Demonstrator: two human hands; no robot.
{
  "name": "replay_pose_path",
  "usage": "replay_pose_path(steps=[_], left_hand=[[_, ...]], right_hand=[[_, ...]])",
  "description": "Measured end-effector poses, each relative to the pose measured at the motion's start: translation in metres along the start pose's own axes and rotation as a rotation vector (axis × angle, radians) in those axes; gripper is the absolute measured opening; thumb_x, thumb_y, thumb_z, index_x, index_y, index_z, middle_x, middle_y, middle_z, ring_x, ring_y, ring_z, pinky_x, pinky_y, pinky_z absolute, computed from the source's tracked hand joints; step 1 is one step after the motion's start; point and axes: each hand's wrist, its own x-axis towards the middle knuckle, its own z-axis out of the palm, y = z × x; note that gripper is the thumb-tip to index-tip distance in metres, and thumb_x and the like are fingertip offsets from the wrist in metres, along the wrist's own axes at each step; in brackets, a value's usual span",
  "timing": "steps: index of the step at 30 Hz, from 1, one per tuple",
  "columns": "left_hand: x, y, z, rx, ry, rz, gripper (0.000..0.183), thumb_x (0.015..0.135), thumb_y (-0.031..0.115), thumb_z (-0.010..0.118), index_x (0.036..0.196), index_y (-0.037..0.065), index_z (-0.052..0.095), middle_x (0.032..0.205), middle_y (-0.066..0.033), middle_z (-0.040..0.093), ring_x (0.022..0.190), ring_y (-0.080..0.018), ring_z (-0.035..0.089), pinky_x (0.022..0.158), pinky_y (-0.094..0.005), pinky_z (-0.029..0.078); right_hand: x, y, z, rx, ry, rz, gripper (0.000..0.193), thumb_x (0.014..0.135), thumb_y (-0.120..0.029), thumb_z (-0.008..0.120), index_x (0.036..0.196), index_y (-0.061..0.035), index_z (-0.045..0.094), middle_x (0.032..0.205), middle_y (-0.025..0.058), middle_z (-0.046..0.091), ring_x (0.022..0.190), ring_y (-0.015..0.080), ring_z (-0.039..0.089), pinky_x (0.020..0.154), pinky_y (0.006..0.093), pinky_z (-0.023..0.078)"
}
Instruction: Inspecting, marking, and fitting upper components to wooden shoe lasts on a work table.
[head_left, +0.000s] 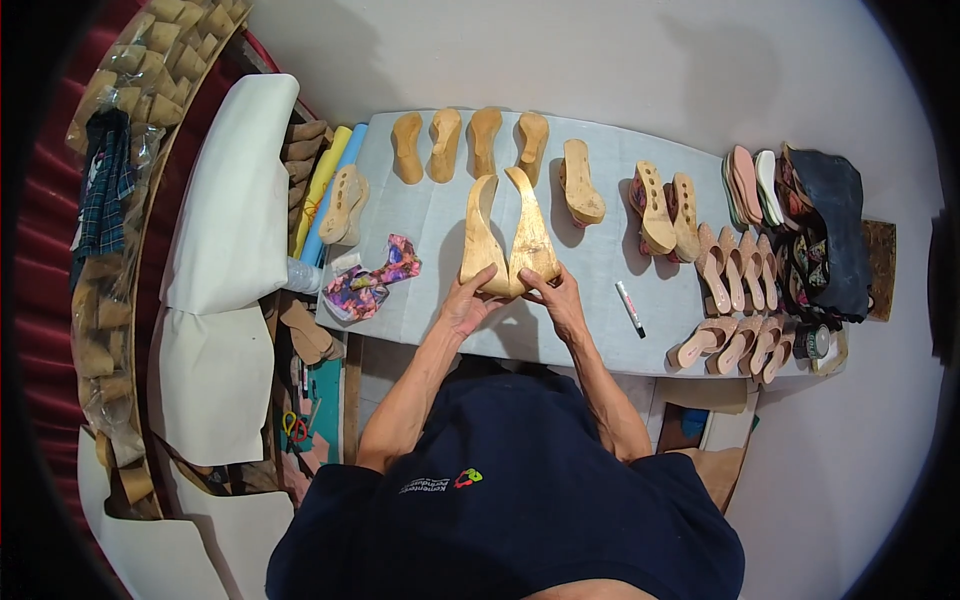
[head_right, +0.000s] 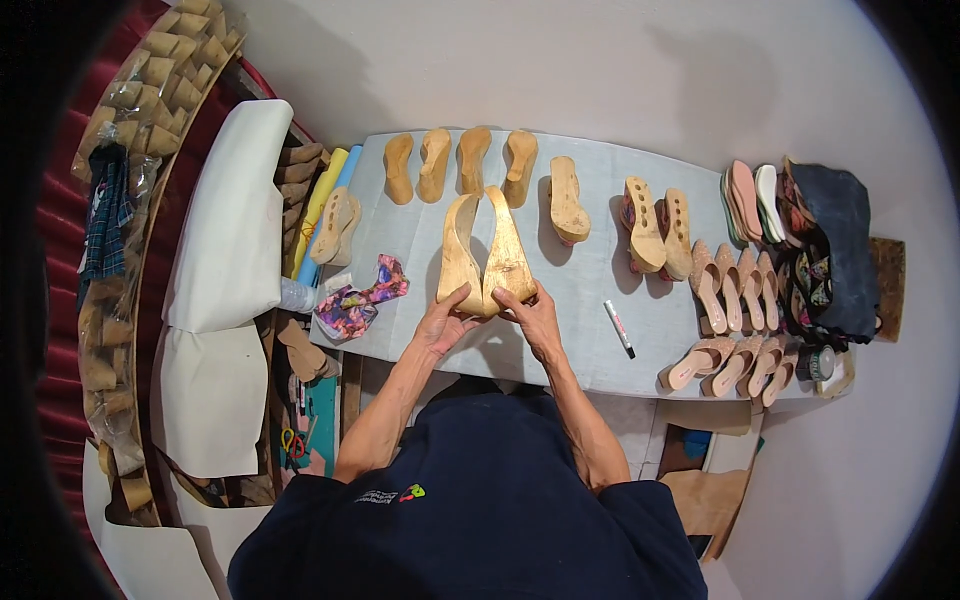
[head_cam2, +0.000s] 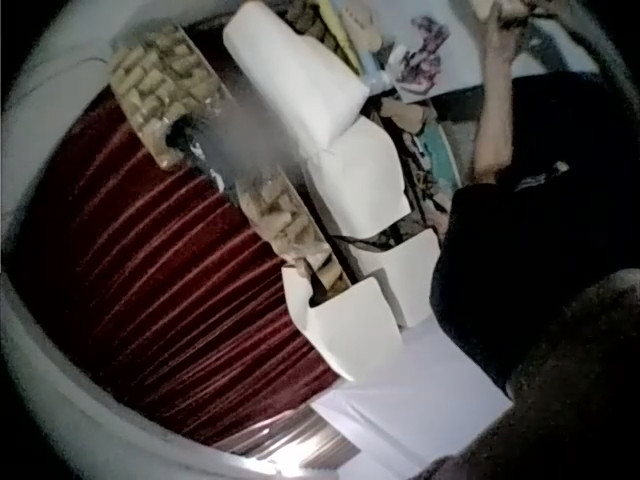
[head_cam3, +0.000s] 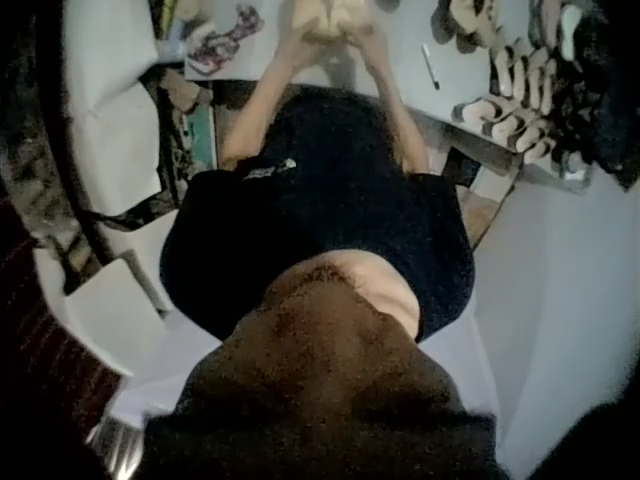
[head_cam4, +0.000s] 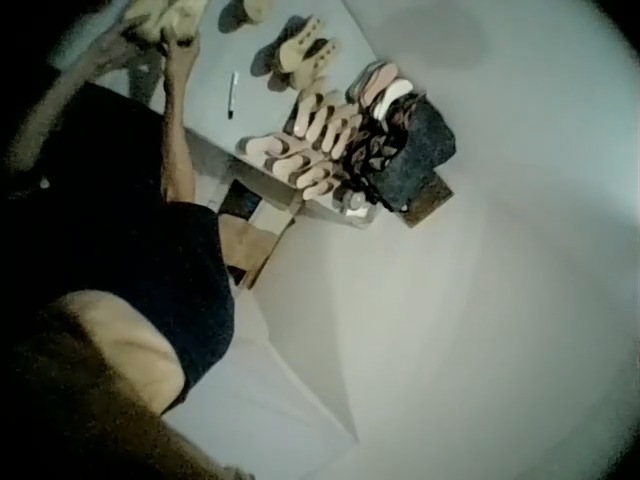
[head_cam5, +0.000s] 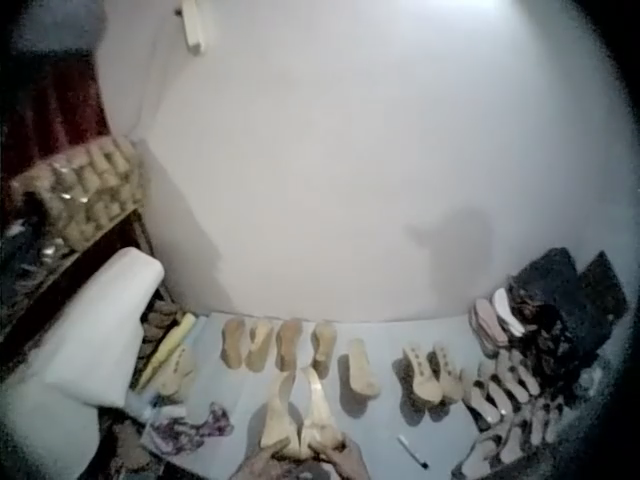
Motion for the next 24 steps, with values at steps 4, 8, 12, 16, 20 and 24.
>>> replay_pose_path(steps=[4, 8, 12, 16, 20, 24], left_hand=[[0.005, 0.007, 0.000, 0.013, -0.007, 0.019, 0.061, 0.092, 0.018, 0.079, 0.144, 0.011, 0.048, 0.136, -0.0130, 0.057, 0.125, -0.0332, 0.059, 0.099, -0.0589, 0.055], [0.008, 0.013, 0.004, 0.015, 0.016, 0.022, 0.062, 0.091, 0.014, 0.079, 0.143, 0.011, 0.047, 0.135, -0.0135, 0.057, 0.123, -0.0340, 0.060, 0.096, -0.0585, 0.057], [0.000, 0.011, 0.024, 0.055, -0.004, 0.064, 0.064, 0.089, 0.010, 0.079, 0.144, 0.010, 0.047, 0.135, -0.0130, 0.058, 0.121, -0.0323, 0.062, 0.095, -0.0561, 0.058], [-0.020, 0.001, 0.024, 0.442, -0.093, 0.373, 0.072, 0.082, 0.006, 0.085, 0.144, 0.006, 0.047, 0.129, -0.0086, 0.064, 0.119, -0.0204, 0.063, 0.098, -0.0390, 0.056], [-0.059, 0.018, 0.051, 0.739, -0.218, 0.507, 0.071, 0.077, 0.003, 0.089, 0.139, 0.004, 0.055, 0.127, -0.0068, 0.067, 0.119, -0.0159, 0.063, 0.101, -0.0336, 0.053], [-0.053, 0.020, 0.062, 0.721, -0.314, 0.529, 0.069, 0.076, -0.001, 0.090, 0.137, 0.004, 0.058, 0.127, -0.0053, 0.068, 0.117, -0.0151, 0.064, 0.103, -0.0326, 0.052]], right_hand=[[0.008, -0.007, 0.004, -0.013, -0.015, 0.005, 0.065, 0.089, -0.029, 0.082, 0.139, 0.0017, 0.054, 0.122, 0.0128, 0.066, 0.108, 0.0223, 0.069, 0.089, 0.0410, 0.063], [0.018, -0.009, 0.002, -0.041, -0.049, 0.022, 0.067, 0.089, -0.031, 0.082, 0.137, 0.0042, 0.053, 0.122, 0.0153, 0.066, 0.108, 0.0241, 0.069, 0.091, 0.0411, 0.063], [0.012, -0.008, -0.015, -0.024, -0.049, 0.000, 0.063, 0.090, -0.028, 0.080, 0.139, 0.0014, 0.053, 0.121, 0.0117, 0.066, 0.107, 0.0209, 0.068, 0.090, 0.0410, 0.062], [0.009, 0.006, -0.041, 0.010, -0.261, -0.117, 0.066, 0.084, -0.019, 0.083, 0.140, -0.0011, 0.053, 0.123, 0.0075, 0.067, 0.112, 0.0173, 0.064, 0.099, 0.0348, 0.052], [0.007, 0.002, -0.059, 0.139, -0.384, 0.034, 0.069, 0.072, -0.005, 0.085, 0.136, -0.0040, 0.057, 0.126, 0.0060, 0.067, 0.115, 0.0192, 0.063, 0.099, 0.0358, 0.052], [0.010, -0.008, -0.064, 0.147, -0.364, 0.065, 0.077, 0.067, -0.006, 0.087, 0.138, -0.0085, 0.058, 0.133, 0.0001, 0.061, 0.125, 0.0185, 0.055, 0.104, 0.0378, 0.045]])
